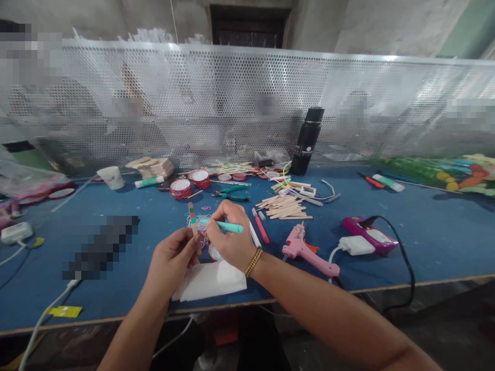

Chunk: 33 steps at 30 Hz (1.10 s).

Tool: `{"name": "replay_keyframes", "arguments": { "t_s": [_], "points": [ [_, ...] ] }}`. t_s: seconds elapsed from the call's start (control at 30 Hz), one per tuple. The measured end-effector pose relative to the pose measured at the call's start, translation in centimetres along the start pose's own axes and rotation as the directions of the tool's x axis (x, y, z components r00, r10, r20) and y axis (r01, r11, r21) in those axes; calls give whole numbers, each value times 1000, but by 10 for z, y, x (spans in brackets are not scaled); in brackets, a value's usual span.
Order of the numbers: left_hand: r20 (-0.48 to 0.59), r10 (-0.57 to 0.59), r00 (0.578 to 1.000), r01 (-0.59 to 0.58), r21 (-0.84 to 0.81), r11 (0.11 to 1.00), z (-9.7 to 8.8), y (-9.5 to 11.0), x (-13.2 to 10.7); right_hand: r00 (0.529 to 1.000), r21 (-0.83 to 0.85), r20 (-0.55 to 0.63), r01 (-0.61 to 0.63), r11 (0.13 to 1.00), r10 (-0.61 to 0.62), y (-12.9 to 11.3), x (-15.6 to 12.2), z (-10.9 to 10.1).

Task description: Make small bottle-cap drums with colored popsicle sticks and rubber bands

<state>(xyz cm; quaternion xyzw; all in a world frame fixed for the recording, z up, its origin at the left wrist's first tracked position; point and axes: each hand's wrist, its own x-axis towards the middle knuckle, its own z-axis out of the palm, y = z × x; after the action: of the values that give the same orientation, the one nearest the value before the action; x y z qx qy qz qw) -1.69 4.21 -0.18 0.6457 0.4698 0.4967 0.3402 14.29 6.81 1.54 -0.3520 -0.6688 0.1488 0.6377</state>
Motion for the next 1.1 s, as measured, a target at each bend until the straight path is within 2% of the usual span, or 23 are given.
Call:
{"name": "replay_keyframes", "arguments": {
  "t_s": [0.43,1.1],
  "points": [
    [10,-2,1000,2,3,1000,0,-1,0,998,23,41,44,999,-45,0,-3,1],
    [-6,3,1000,-3,2,1000,1,2,-1,999,-6,38,11,1000,-11,0,-2,0]
  ]
}}
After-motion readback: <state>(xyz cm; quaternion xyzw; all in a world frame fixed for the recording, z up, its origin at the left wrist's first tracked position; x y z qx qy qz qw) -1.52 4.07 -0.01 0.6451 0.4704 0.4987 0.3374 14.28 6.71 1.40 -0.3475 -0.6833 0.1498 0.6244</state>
